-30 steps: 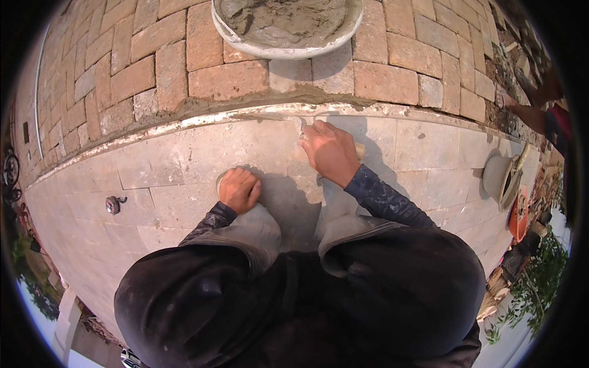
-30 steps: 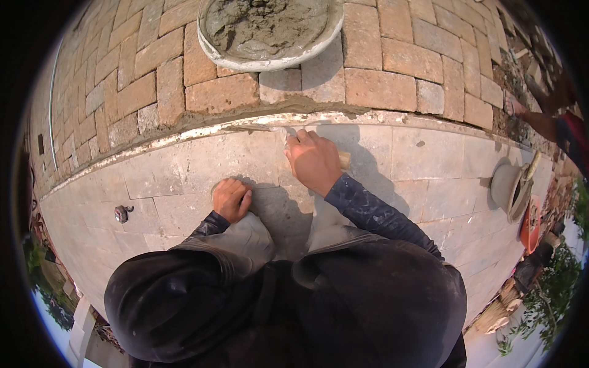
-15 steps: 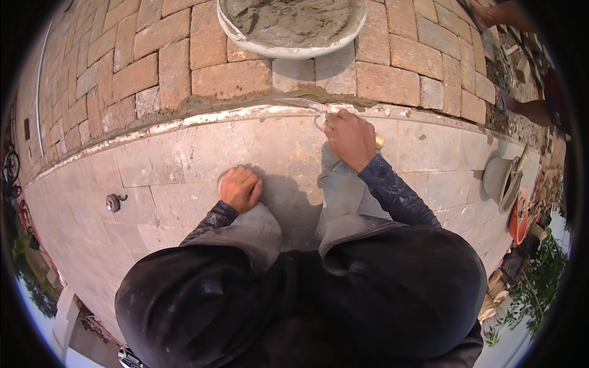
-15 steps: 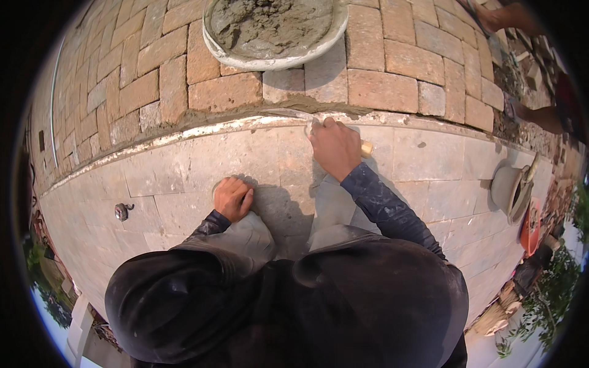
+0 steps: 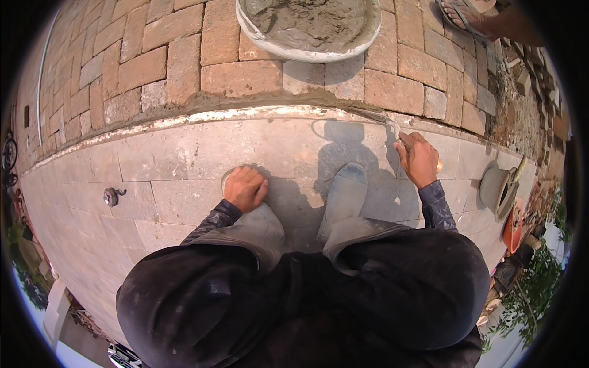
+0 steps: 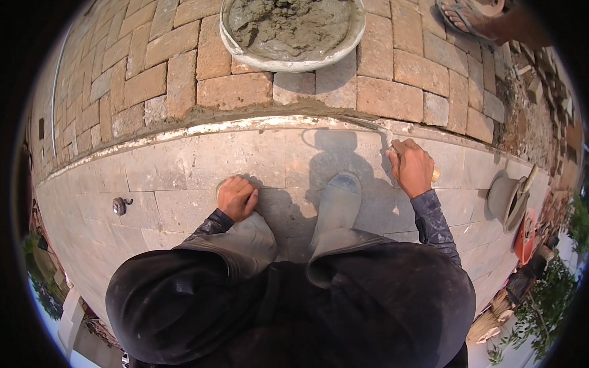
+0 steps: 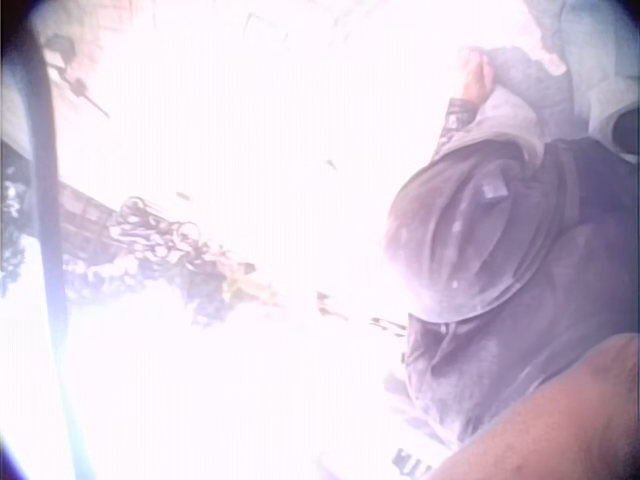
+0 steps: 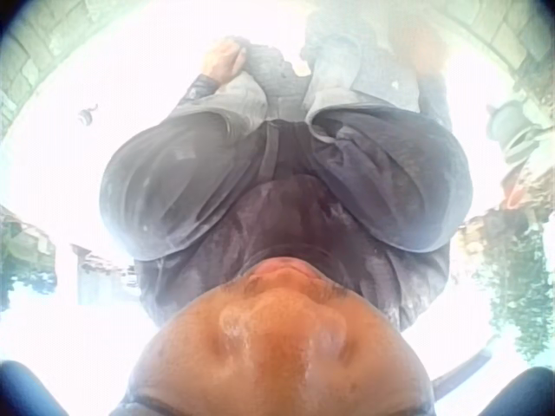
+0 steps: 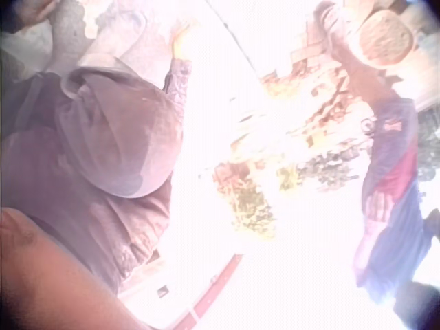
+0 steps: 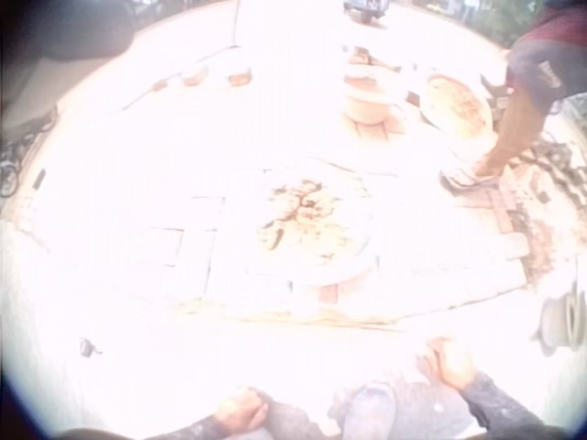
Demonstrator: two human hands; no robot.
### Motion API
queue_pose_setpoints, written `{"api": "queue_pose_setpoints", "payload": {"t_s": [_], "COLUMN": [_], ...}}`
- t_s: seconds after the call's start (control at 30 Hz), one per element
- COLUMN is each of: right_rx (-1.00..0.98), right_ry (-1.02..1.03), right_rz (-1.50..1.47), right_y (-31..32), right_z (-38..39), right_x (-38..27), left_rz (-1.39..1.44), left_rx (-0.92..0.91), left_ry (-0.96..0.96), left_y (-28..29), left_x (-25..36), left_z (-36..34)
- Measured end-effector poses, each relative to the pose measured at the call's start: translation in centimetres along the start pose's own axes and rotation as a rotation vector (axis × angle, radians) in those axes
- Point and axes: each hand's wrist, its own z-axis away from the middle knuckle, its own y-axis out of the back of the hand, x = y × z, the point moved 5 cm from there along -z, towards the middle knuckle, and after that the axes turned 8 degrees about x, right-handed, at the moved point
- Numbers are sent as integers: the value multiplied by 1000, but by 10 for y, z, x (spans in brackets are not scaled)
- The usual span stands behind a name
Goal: The person applies cement grout into the gaps between red brick pavers using a trowel. They scoop grout from a white bucket and spread it along the joints, smoothing the surface. Another person works nearby in the background.
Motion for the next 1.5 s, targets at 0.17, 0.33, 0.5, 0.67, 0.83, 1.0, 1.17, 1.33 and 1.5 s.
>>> {"api": "queue_pose_setpoints", "payload": {"t_s": [0.17,0.33,0.5,0.67,0.83,1.0,1.17,1.33,1.5], "right_rx": [30,-27,37,20,84,10,-19,0,46], "right_ry": [30,56,19,-22,-25,-45,-21,-17,-17], "right_rz": [12,-48,-105,-69,-1,65,37,29,50], "right_y": [18,3,-25,-17,2,30,41,21,19], "right_z": [7,2,-11,-11,0,3,11,5,-6], "right_x": [11,-32,-47,-22,46,77,74,68,84], "left_rz": [3,13,-17,-37,-13,-7,-2,-9,-26], "left_rx": [-3,2,-20,-21,-2,-21,-23,-34,-33], "left_ry": [-5,-8,-6,-4,-16,-4,-1,-4,-2], "left_y": [1,-2,0,1,1,0,0,0,-1], "left_x": [2,1,5,5,6,4,6,5,5], "left_z": [-2,-2,-4,-4,-6,-4,-7,-6,-5]}}
